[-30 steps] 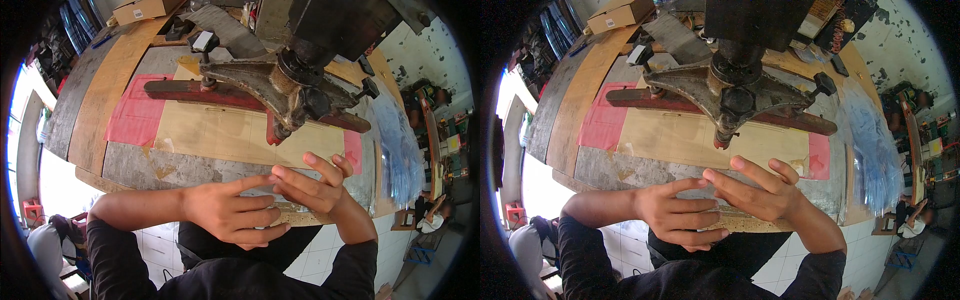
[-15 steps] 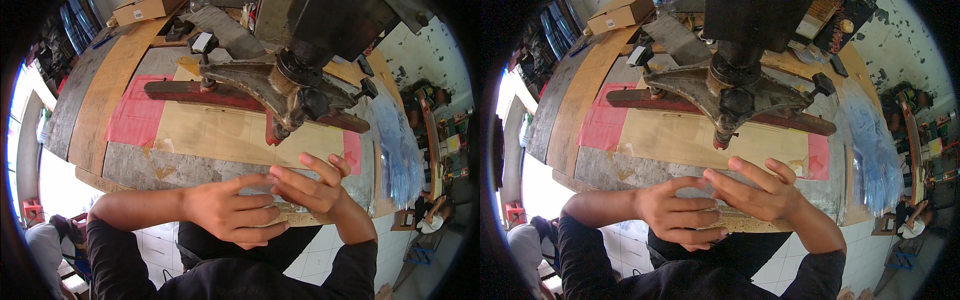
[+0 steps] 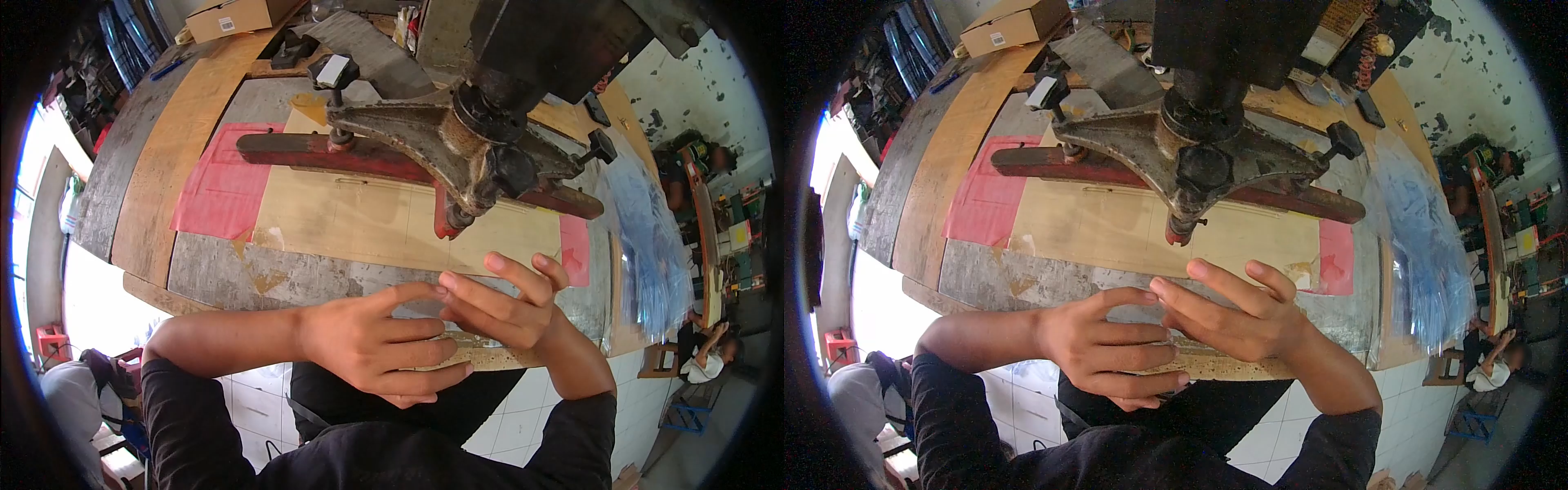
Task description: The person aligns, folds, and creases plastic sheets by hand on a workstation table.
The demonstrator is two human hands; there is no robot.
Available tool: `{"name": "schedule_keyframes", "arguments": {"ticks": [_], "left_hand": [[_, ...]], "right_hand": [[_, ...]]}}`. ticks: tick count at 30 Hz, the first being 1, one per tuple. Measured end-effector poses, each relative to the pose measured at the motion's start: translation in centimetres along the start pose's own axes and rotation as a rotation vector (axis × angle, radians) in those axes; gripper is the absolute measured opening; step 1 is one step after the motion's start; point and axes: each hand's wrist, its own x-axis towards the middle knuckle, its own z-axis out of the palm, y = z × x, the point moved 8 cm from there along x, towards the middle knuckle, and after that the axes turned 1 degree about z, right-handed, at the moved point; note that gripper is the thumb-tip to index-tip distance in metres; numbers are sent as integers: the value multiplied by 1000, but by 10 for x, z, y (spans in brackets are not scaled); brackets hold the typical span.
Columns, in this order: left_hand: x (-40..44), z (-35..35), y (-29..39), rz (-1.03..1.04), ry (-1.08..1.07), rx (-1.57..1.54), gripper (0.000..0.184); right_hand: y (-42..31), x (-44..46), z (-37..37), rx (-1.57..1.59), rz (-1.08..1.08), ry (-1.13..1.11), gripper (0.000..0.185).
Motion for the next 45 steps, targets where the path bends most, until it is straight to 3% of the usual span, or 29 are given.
{"name": "schedule_keyframes", "arguments": {"ticks": [9, 22, 27, 30, 45], "left_hand": [[-3, 6, -1, 2, 13, -47, 39], [0, 3, -2, -8, 5, -10, 39], [0, 3, -1, -4, -2, 2, 39], [-1, 4, -2, -6, -8, 3, 39], [0, 3, 1, 21, -23, 31, 40]], "right_hand": [[-1, 3, 0, 19, 10, 32, 9], [3, -3, 1, 81, 53, 70, 14], [1, -2, 3, 78, 6, 40, 23], [2, -2, 2, 82, 61, 40, 16], [3, 2, 2, 36, 3, 57, 12]]}}
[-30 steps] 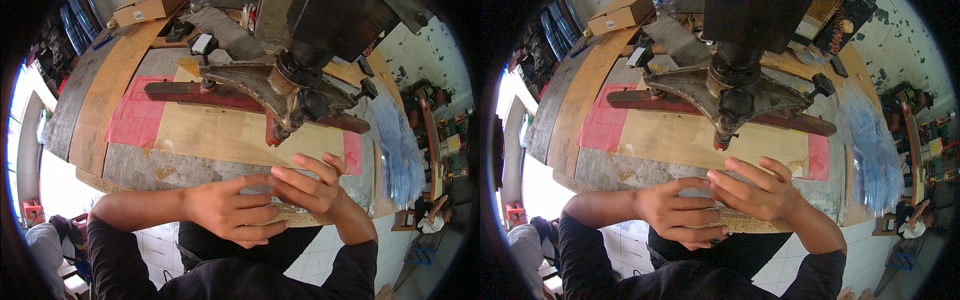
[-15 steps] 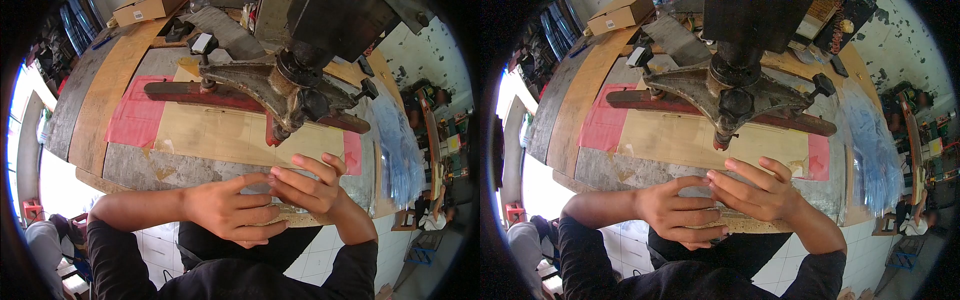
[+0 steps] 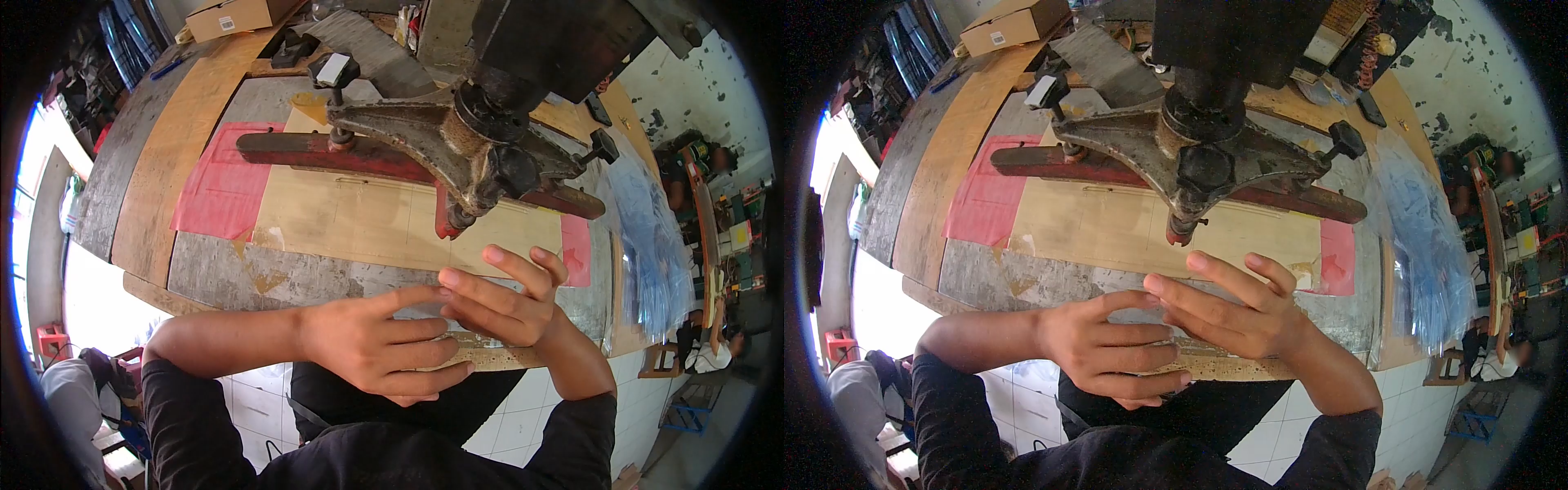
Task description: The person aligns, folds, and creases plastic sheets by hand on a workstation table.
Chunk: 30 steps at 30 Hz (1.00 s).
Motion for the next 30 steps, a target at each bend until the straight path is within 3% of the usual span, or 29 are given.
{"name": "schedule_keyframes", "arguments": {"ticks": [30], "left_hand": [[2, -4, -3, -42, 79, -38, 35]], "right_hand": [[2, -1, 1, 5, 9, 20, 14]]}}
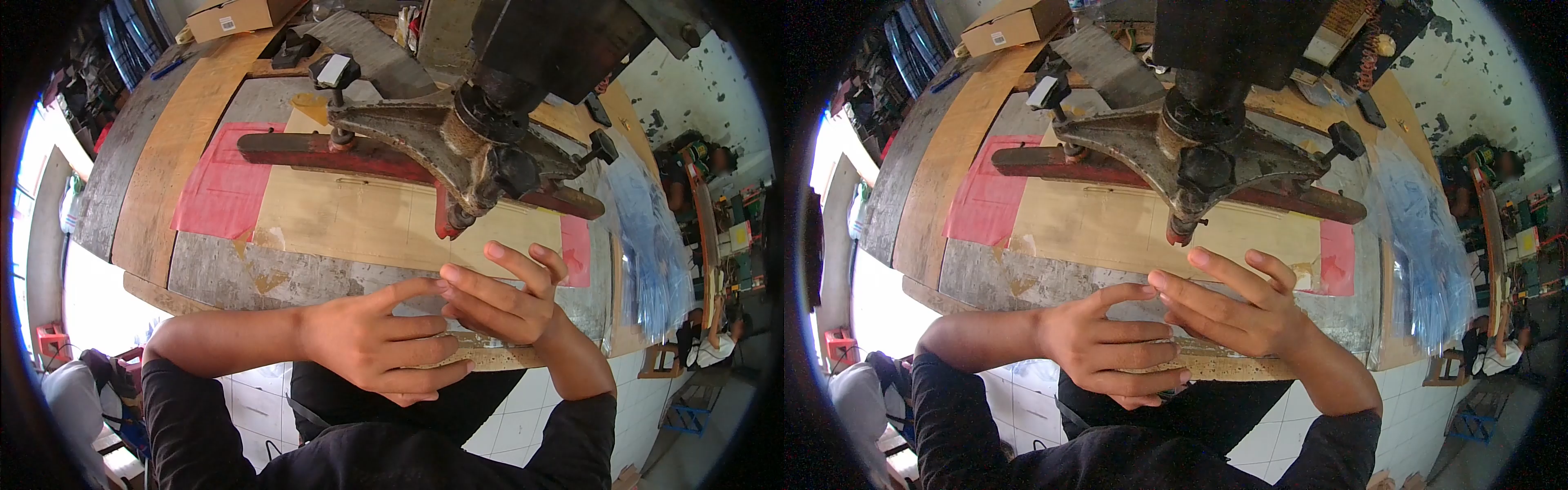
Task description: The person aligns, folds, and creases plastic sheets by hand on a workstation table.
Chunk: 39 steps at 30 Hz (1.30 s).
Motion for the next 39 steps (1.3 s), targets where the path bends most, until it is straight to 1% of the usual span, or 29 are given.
{"name": "schedule_keyframes", "arguments": {"ticks": [24, 26, 28, 30, 31, 33, 39], "left_hand": [[-3, 4, -2, -8, -10, -19, 38], [-7, 14, 1, 24, -82, -53, 39], [-5, 12, 0, 24, -89, -42, 39], [-4, 11, 1, 25, -97, -33, 39], [-4, 9, -1, 9, -89, -30, 39], [-3, 7, -2, -7, -82, -27, 39], [-1, 8, -3, -4, -96, 3, 40]], "right_hand": [[2, -1, 2, 16, 7, 10, 18], [0, 0, 1, 18, -4, -7, 18], [-2, 0, 2, 19, -14, -24, 18], [1, -2, 1, 63, 50, -6, 10], [3, -2, 0, 62, 52, -6, 10], [2, -2, 0, 35, 2, -15, 18], [2, -3, 0, 36, 0, 4, 20]]}}
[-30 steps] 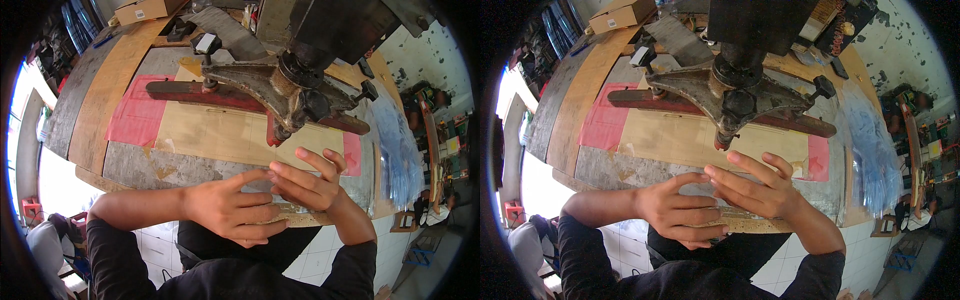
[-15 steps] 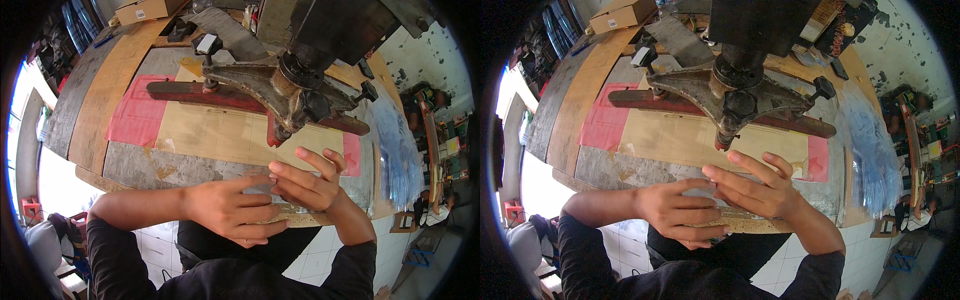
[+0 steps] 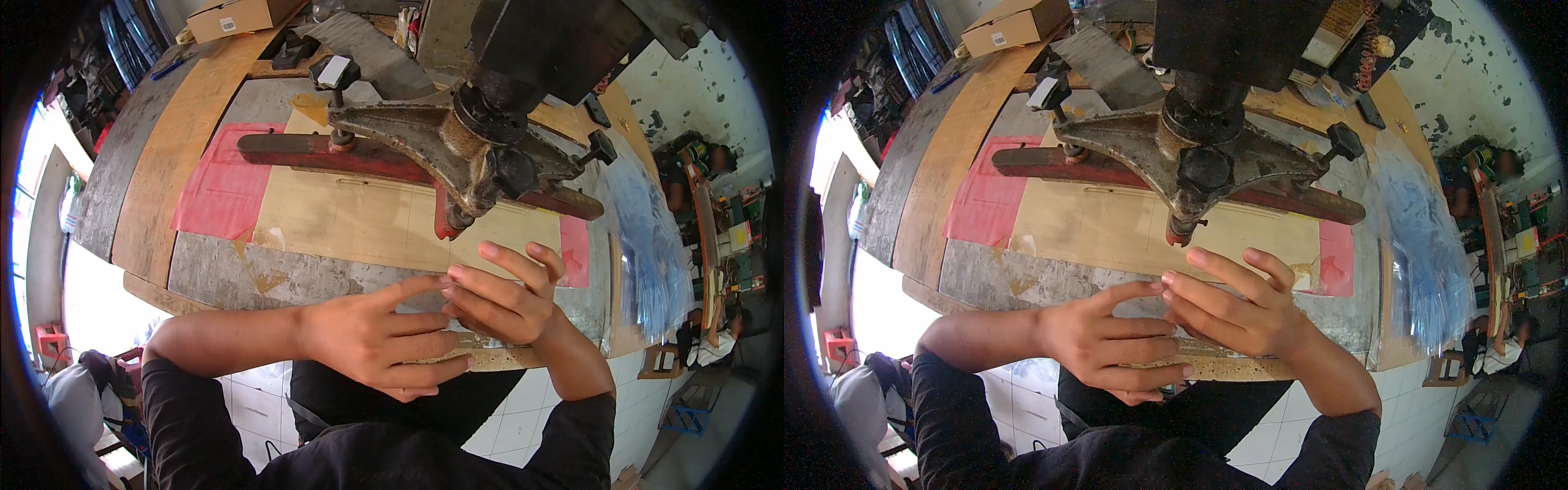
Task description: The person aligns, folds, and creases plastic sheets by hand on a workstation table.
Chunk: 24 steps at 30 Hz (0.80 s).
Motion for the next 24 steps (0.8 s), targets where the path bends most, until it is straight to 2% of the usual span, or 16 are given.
{"name": "schedule_keyframes", "arguments": {"ticks": [3, 6, 8, 16, 22, 24], "left_hand": [[-1, -1, 0, -6, 57, -18, 38], [-1, -2, 0, -5, 54, -19, 39], [-1, 0, 0, -1, -6, -7, 40], [-2, 1, 1, 2, -10, -15, 40], [-1, 0, 0, 3, -8, -3, 41], [-1, 1, 0, 3, -8, -7, 41]], "right_hand": [[0, 0, 0, -2, -6, 3, 19], [1, 0, 0, 41, 59, 24, 15], [1, 1, -1, 37, 61, 6, 15], [1, 1, 0, 53, 77, -4, 12], [2, 1, 0, 37, 69, -12, 16], [0, 1, 1, 7, -2, -24, 22]]}}
